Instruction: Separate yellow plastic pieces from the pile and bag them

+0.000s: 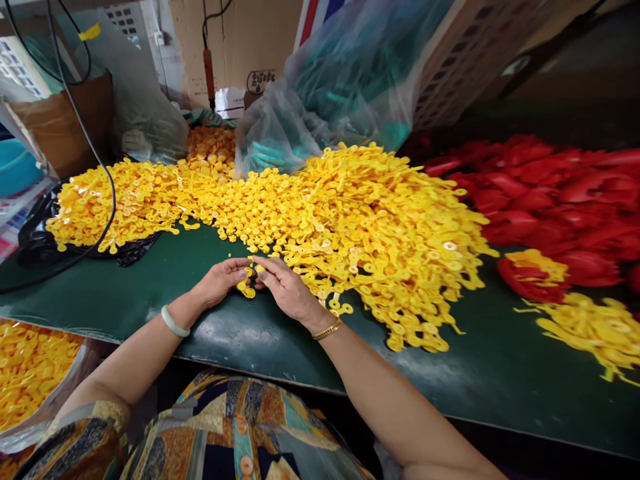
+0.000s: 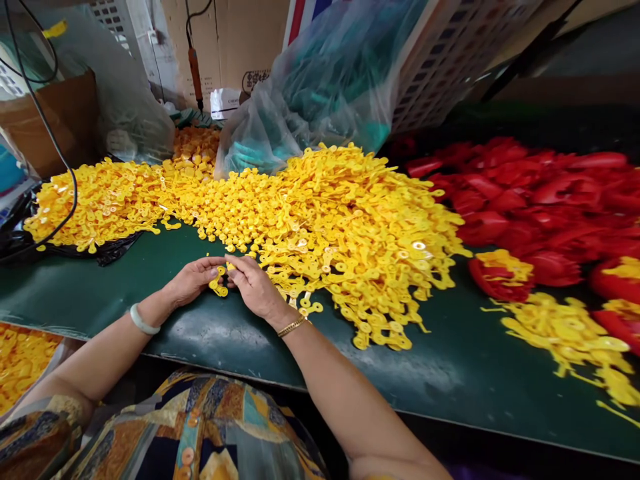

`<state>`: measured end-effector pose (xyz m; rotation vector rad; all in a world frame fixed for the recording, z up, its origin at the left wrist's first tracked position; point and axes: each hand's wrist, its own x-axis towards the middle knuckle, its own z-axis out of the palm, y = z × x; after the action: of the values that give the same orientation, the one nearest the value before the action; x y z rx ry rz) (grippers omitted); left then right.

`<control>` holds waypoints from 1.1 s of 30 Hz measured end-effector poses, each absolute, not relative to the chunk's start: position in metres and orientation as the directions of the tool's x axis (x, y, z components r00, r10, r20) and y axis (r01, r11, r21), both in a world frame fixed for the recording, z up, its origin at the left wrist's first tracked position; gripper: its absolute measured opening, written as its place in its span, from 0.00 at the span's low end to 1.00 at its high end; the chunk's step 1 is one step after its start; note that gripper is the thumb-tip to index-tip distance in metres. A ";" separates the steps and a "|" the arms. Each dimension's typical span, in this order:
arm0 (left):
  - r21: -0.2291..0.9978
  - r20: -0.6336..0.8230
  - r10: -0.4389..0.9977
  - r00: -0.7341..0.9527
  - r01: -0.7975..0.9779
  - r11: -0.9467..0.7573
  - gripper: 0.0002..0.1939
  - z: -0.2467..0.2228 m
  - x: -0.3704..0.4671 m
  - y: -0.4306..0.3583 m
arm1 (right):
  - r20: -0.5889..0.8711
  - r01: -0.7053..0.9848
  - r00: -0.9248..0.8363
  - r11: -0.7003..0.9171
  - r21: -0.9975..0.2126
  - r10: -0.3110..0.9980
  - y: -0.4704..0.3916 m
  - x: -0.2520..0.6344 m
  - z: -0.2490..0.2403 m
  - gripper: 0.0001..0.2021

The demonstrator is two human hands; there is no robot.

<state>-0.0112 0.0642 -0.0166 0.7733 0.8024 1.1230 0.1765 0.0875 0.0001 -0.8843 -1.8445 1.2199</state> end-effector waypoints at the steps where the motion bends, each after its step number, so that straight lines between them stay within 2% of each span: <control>1: 0.855 -0.153 0.961 0.228 -0.458 0.245 0.25 -0.016 -0.011 0.064 | 0.215 0.138 -0.508 0.325 -0.936 0.834 0.087 0.177 0.000 0.17; 8: 0.865 -0.110 0.972 0.209 -0.462 0.197 0.19 -0.020 -0.015 0.064 | 0.207 0.135 -0.461 0.299 -0.945 0.863 0.087 0.176 -0.004 0.14; 20: 0.872 -0.132 0.970 0.205 -0.441 0.212 0.19 -0.019 -0.010 0.064 | 0.250 0.244 -0.360 0.349 -0.905 0.899 0.082 0.169 -0.003 0.07; 27: 0.893 -0.211 0.965 0.155 -0.370 0.255 0.19 -0.018 -0.006 0.062 | 0.265 0.263 -0.346 0.364 -0.894 0.900 0.082 0.171 -0.005 0.06; 33: 0.937 -0.175 0.967 0.185 -0.271 0.221 0.22 -0.018 -0.006 0.056 | 0.304 0.296 -0.334 0.405 -0.865 0.892 0.082 0.173 -0.007 0.05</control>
<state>-0.0062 0.0563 -0.0178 0.9217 0.9710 1.0744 0.1731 0.0819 -0.0065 -1.0233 -1.8412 0.9155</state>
